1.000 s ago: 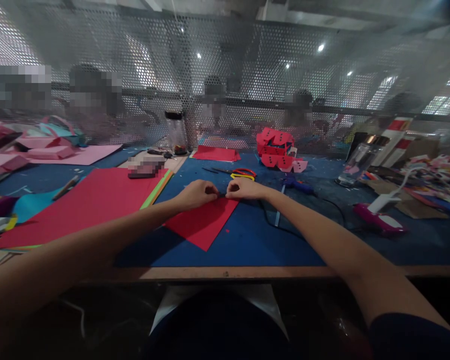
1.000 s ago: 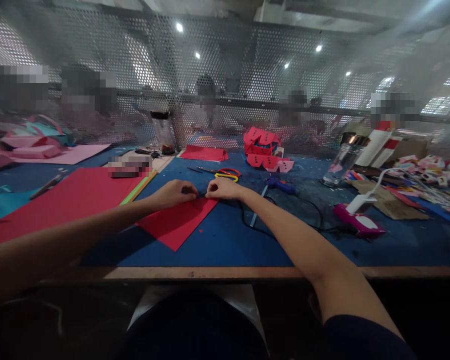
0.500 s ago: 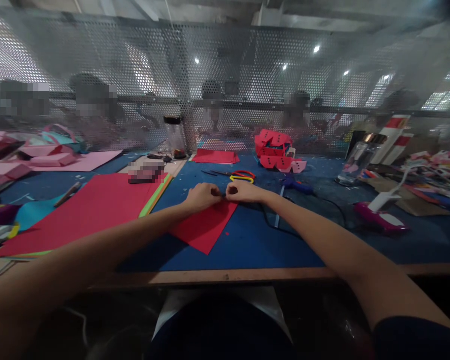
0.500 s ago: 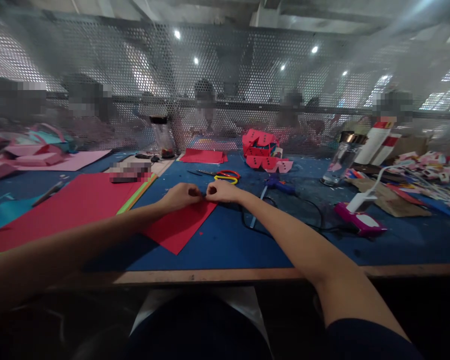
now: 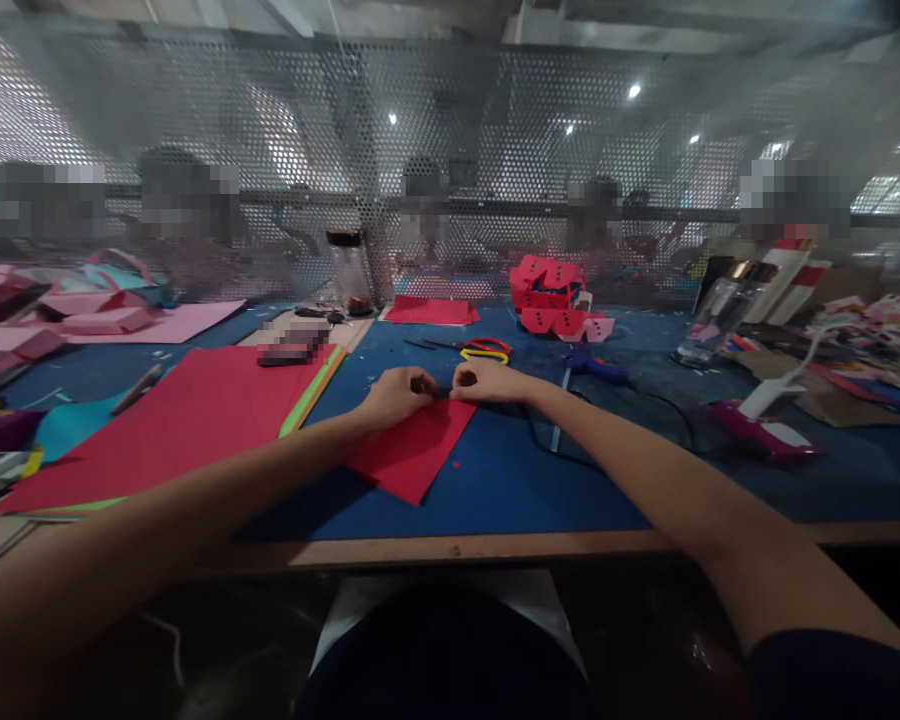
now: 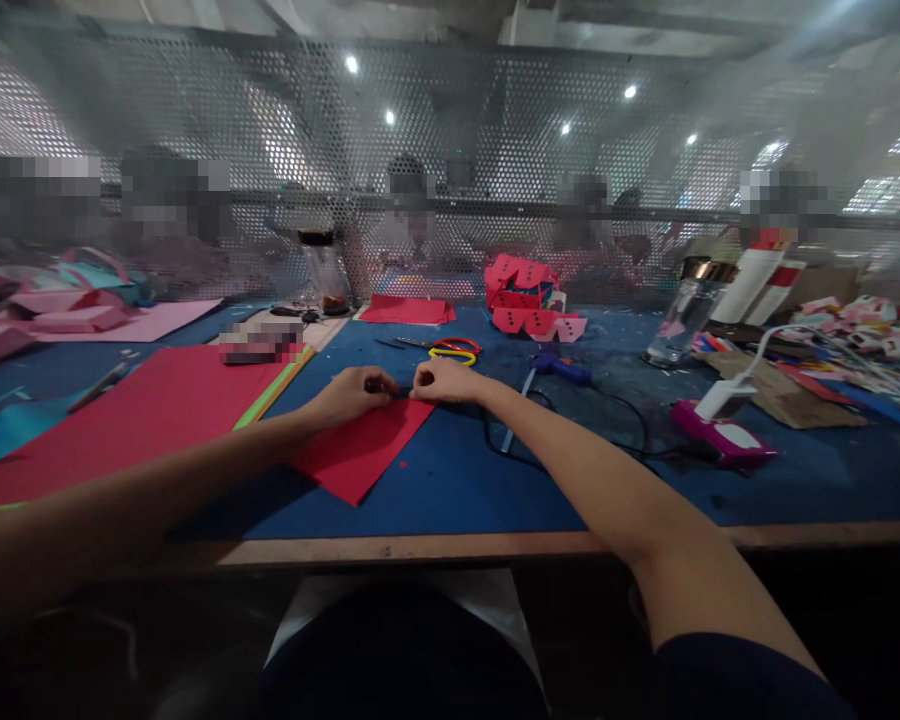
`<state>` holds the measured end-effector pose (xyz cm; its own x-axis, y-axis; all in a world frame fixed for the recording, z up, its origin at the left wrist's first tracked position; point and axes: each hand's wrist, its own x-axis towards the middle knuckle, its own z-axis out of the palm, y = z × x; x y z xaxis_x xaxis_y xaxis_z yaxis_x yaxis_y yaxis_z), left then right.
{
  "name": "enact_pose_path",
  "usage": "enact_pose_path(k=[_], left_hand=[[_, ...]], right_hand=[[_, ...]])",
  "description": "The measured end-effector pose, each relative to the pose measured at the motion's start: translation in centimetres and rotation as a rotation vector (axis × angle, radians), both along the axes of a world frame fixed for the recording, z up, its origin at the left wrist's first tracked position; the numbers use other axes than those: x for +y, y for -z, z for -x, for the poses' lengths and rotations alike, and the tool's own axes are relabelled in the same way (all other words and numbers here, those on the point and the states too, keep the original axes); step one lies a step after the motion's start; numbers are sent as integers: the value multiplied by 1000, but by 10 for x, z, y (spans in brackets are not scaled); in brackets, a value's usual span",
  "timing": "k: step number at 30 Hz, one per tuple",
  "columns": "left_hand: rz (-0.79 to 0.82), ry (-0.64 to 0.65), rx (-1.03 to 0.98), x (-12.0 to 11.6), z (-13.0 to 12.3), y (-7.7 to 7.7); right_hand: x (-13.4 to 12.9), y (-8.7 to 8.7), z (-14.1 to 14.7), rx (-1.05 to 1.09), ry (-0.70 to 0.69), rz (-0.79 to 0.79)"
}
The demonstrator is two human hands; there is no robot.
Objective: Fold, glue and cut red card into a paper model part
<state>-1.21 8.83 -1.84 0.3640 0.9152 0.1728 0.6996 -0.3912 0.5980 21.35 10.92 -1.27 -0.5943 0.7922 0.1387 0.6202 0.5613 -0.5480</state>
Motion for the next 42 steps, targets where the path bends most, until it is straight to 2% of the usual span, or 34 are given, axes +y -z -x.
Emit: enact_pose_path(k=[10,22,31,42], left_hand=[[-35,-30,-58,4,1,10],[-28,39,-143,-2,6,5],[-70,-7,-117,-15,28,-1],[-124,0,-65,-27,58,-7]], right_hand=[[-3,-3,0,-1,3,-2],[-4,-5,0,-25,11,10],[-6,-8,-1,-11,7,31],[-5,-4,-2,3,-3,27]])
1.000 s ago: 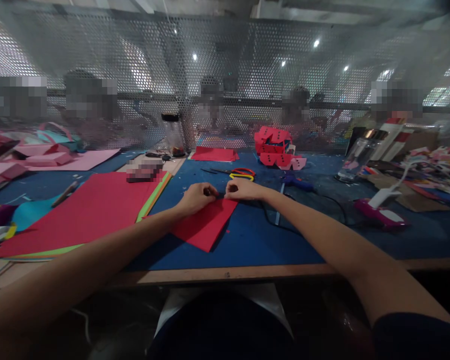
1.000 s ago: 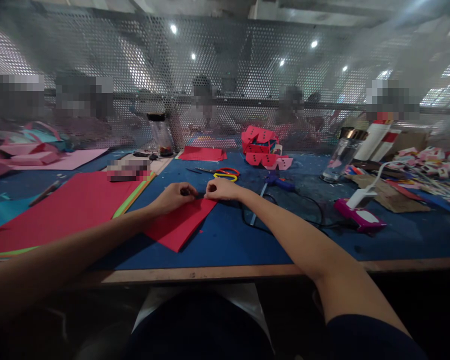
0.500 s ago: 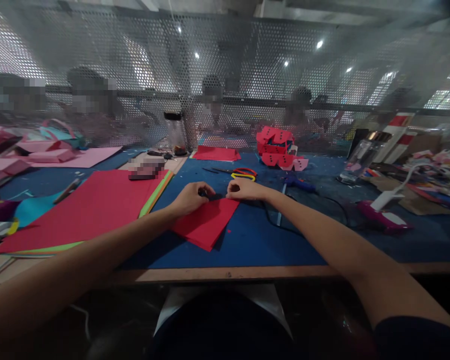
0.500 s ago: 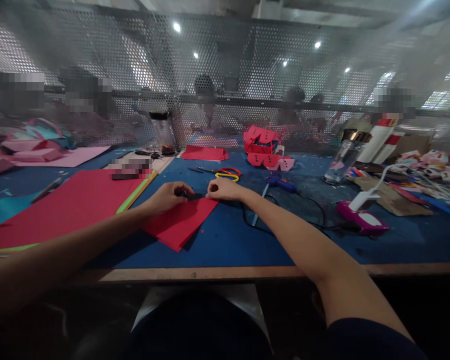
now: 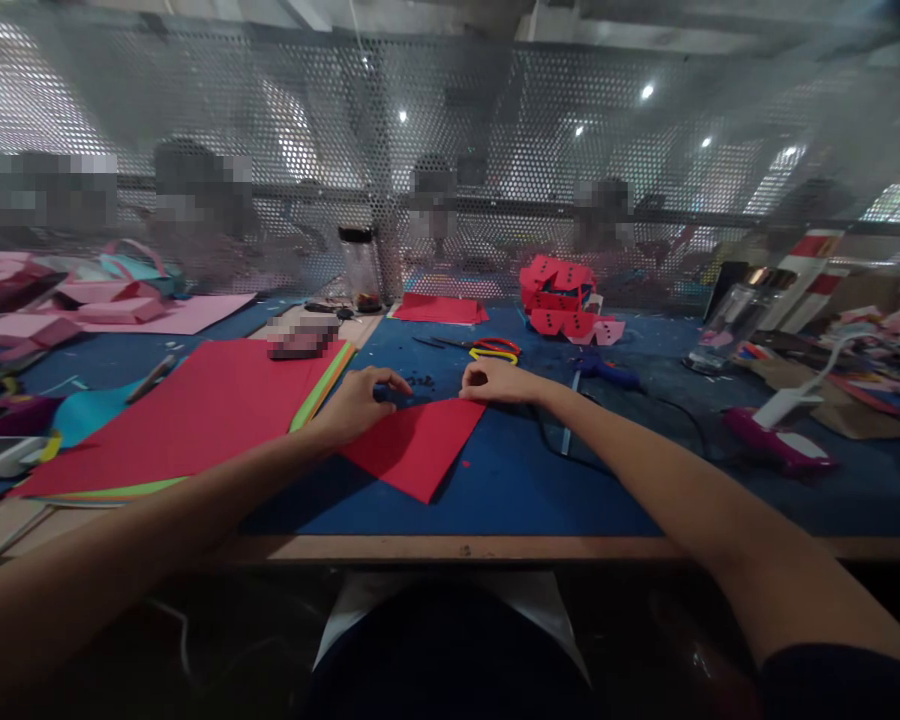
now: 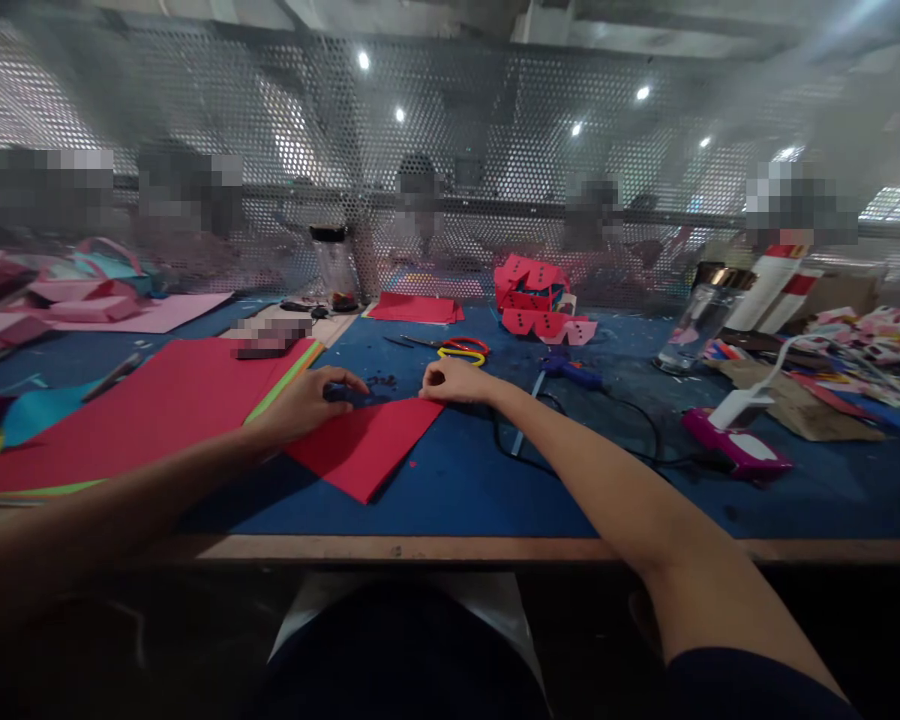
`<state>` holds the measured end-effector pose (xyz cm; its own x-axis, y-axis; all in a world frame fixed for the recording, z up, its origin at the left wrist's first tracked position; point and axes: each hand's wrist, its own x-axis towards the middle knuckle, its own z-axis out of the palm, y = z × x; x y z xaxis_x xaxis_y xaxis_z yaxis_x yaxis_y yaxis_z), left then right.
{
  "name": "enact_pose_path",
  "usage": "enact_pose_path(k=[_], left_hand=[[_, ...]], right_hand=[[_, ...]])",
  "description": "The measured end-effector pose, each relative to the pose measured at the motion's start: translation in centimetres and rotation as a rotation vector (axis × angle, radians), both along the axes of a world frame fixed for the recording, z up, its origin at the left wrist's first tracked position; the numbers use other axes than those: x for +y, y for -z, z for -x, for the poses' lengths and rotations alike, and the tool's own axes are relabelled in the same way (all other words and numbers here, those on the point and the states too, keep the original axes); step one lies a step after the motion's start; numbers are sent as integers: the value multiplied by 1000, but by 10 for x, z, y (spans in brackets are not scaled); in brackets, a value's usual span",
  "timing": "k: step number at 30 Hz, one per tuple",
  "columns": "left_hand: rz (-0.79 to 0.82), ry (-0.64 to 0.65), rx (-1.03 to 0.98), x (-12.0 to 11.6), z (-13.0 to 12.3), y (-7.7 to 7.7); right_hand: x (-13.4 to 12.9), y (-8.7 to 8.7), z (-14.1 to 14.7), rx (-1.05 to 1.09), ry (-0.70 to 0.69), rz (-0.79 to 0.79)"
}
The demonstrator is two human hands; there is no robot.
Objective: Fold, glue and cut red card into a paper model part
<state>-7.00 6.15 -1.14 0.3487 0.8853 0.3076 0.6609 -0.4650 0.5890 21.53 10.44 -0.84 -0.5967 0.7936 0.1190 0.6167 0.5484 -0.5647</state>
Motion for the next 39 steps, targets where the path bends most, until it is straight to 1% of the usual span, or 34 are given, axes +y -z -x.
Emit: enact_pose_path(k=[9,19,26,39], left_hand=[[0,-26,9,-7,25,-3],[-8,-106,18,-22,49,-3],[31,-185,12,-27,69,-4],[71,-251,-1,-34,92,-4]], right_hand=[[1,1,-2,-15,-9,7],[-1,-2,-2,-31,-8,-3],[-4,-5,-1,-28,-12,7],[-3,-4,-1,-25,-5,3]])
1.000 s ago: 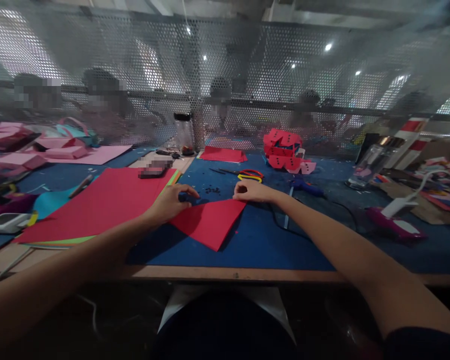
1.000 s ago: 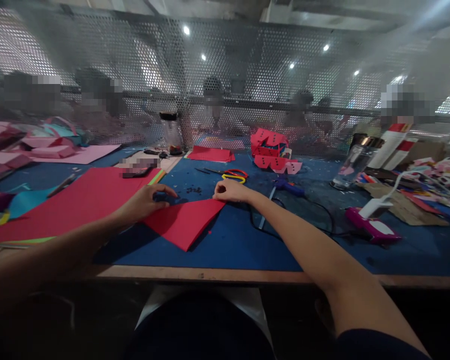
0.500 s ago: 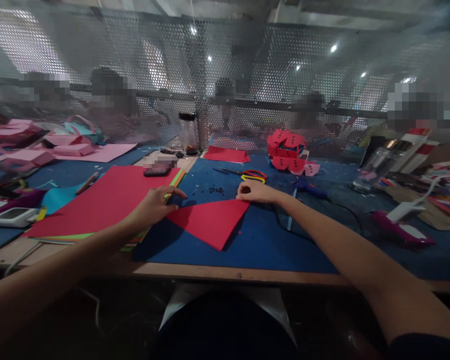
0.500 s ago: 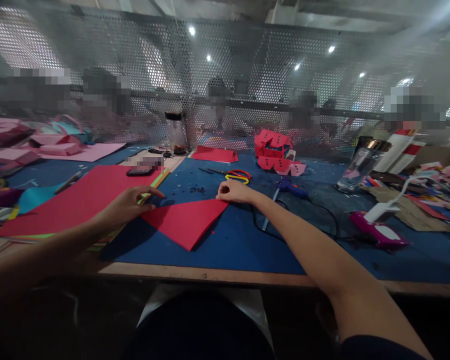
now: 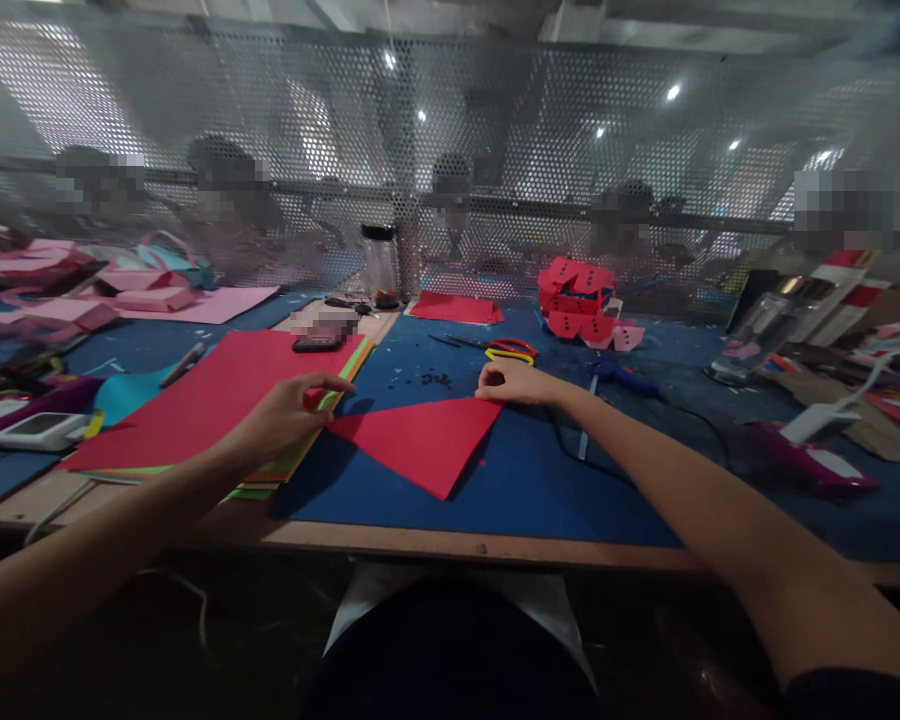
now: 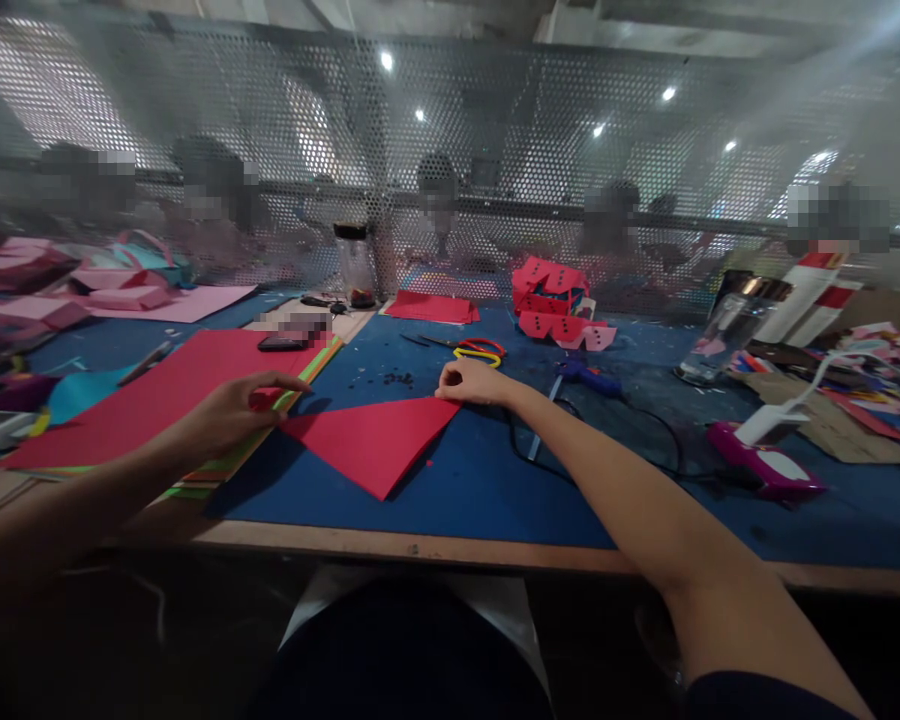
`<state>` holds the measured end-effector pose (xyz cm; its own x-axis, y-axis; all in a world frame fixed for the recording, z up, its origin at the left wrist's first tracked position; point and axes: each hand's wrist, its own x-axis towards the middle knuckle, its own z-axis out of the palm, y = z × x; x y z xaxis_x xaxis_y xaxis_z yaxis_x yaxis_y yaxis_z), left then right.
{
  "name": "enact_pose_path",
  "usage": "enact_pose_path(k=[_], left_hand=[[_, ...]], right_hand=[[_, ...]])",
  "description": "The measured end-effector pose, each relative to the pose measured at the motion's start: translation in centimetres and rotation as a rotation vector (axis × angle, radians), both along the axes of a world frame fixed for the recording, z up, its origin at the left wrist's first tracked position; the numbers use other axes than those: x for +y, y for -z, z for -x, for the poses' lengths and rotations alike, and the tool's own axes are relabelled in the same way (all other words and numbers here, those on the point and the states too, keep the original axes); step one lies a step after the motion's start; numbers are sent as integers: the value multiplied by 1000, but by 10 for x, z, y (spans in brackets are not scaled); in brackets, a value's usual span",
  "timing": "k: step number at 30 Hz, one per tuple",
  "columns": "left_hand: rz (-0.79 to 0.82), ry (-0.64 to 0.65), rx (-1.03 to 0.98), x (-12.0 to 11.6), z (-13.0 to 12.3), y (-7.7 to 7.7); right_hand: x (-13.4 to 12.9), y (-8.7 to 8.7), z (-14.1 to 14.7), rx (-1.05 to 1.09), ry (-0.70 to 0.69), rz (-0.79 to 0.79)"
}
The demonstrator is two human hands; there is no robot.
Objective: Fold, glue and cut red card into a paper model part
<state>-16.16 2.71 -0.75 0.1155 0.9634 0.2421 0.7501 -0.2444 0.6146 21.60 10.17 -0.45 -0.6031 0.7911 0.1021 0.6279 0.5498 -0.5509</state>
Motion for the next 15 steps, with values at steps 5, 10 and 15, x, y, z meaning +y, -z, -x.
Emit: enact_pose_path(k=[5,10,15], left_hand=[[-23,12,7,-1,5,4],[-66,45,46,-2,4,4],[-92,43,94,-6,2,2]], right_hand=[[-1,-1,0,4,3,4],[0,0,-1,7,3,18],[-1,-1,-2,14,-7,23]])
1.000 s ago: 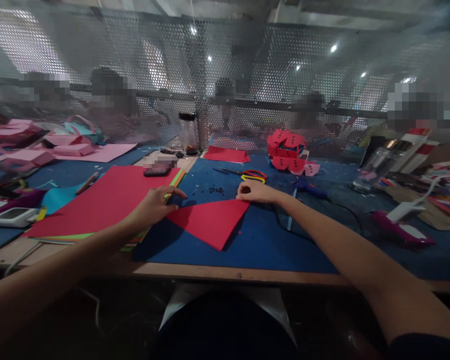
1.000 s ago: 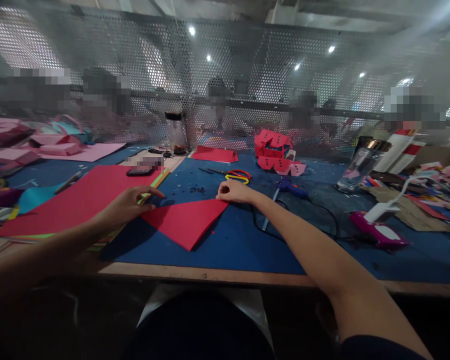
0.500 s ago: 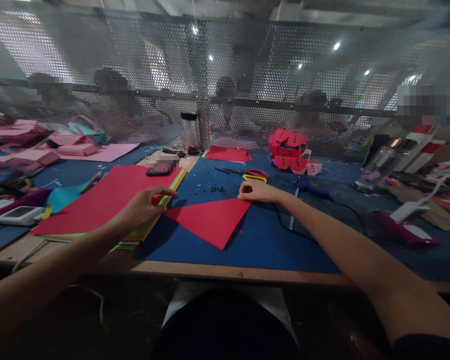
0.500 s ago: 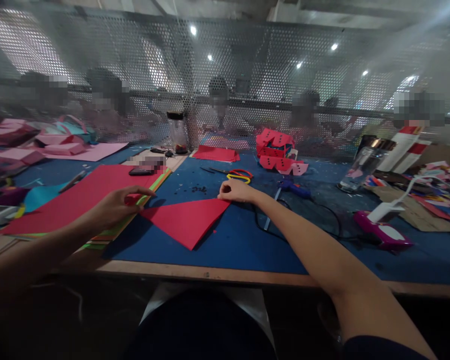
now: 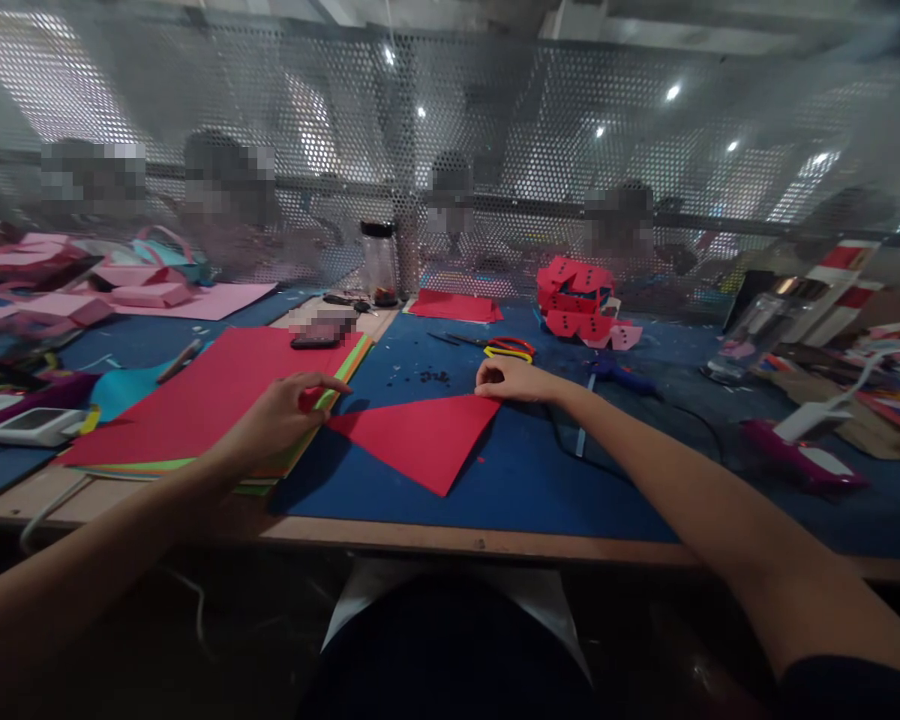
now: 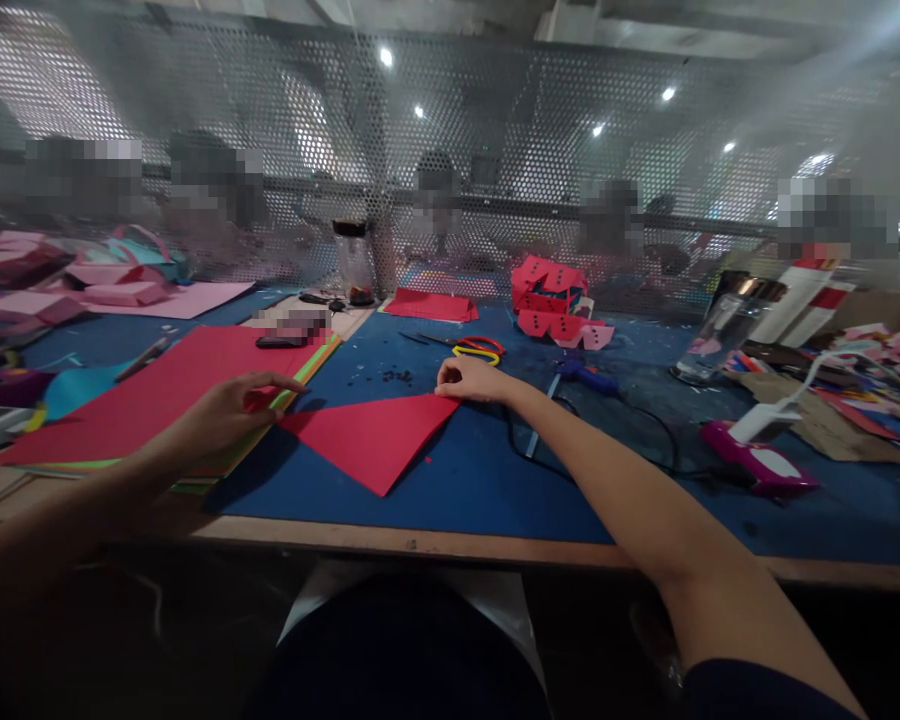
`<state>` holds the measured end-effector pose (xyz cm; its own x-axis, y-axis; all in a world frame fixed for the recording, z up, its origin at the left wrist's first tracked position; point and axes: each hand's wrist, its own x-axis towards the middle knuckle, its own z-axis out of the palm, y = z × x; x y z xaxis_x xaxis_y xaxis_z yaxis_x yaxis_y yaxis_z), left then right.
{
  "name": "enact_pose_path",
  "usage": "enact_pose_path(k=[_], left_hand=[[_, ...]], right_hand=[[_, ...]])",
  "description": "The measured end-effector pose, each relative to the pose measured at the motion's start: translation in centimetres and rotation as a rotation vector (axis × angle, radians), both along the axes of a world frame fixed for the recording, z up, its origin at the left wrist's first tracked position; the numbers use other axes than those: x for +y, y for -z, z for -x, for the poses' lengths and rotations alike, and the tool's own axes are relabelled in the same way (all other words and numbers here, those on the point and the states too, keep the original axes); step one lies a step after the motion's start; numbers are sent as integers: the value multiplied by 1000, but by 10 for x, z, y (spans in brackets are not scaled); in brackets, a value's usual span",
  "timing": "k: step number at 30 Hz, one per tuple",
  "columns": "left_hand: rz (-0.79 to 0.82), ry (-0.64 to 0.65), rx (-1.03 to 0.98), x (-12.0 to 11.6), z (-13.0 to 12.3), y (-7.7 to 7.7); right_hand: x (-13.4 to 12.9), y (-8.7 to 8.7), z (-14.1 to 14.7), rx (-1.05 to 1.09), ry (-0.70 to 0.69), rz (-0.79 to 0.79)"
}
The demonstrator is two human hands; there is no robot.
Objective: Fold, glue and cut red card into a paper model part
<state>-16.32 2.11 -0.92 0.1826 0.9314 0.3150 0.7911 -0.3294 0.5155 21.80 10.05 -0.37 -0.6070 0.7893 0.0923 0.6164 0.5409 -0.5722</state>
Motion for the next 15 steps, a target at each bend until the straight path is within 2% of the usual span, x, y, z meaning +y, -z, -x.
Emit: enact_pose_path(k=[7,15], left_hand=[[-58,80,101,-3,-22,-2],[-39,268,262,23,-65,-2]], right_hand=[[-2,-7,-2,-30,-69,21],[-4,-8,0,-57,-107,49]])
